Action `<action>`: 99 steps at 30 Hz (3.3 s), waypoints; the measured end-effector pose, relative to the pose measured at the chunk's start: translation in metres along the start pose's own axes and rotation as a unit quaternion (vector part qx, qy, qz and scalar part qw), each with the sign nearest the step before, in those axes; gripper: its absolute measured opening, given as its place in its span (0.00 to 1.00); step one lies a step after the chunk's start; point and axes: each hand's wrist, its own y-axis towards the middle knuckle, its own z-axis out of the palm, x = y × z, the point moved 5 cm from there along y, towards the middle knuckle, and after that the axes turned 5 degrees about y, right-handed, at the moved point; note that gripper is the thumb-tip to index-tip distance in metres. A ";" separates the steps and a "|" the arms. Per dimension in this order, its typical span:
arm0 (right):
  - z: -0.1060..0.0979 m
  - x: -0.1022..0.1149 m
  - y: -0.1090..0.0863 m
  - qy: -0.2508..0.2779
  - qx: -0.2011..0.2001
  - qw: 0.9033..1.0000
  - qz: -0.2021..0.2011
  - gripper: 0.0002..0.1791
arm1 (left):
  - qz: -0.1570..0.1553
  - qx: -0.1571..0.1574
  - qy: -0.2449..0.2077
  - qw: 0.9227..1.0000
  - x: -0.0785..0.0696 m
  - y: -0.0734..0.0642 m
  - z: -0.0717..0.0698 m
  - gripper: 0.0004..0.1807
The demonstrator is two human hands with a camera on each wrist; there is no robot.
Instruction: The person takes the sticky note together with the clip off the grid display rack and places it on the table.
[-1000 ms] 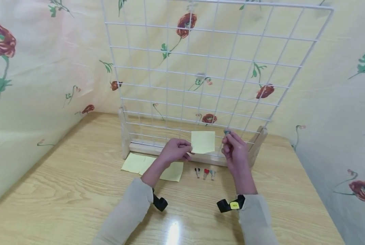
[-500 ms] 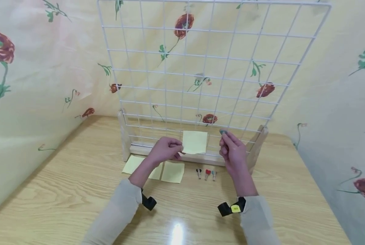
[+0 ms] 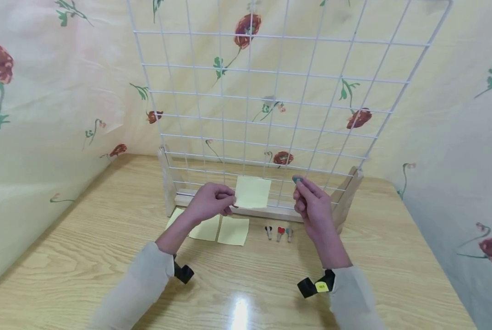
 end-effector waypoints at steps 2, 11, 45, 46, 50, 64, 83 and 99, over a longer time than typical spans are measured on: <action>0.001 0.000 -0.003 0.002 0.008 1.000 0.004 0.10 | 0.005 -0.003 0.011 1.000 0.001 -0.003 -0.003 0.12; 0.001 0.000 -0.018 -0.021 0.047 0.999 0.018 0.10 | 0.017 -0.015 0.034 0.999 0.008 -0.023 -0.015 0.12; -0.019 -0.033 -0.066 0.080 0.091 0.983 0.138 0.20 | -0.021 0.045 0.048 0.998 0.048 -0.099 0.004 0.13; -0.021 -0.034 -0.066 0.082 0.088 0.982 0.144 0.20 | -0.023 0.048 0.045 0.998 0.049 -0.100 0.005 0.13; -0.028 -0.038 -0.064 0.077 0.062 0.982 0.160 0.19 | -0.029 0.057 0.038 0.997 0.052 -0.106 0.011 0.14; -0.062 -0.064 -0.057 -0.055 -0.078 0.973 0.212 0.16 | -0.034 0.087 0.057 0.994 0.060 -0.114 0.025 0.20; -0.073 -0.066 -0.046 -0.162 -0.162 0.941 0.249 0.14 | -0.043 0.101 0.112 0.988 0.059 -0.116 0.028 0.28; -0.074 -0.067 -0.047 -0.170 -0.218 0.928 0.248 0.11 | -0.018 0.108 0.140 0.984 0.055 -0.118 0.028 0.29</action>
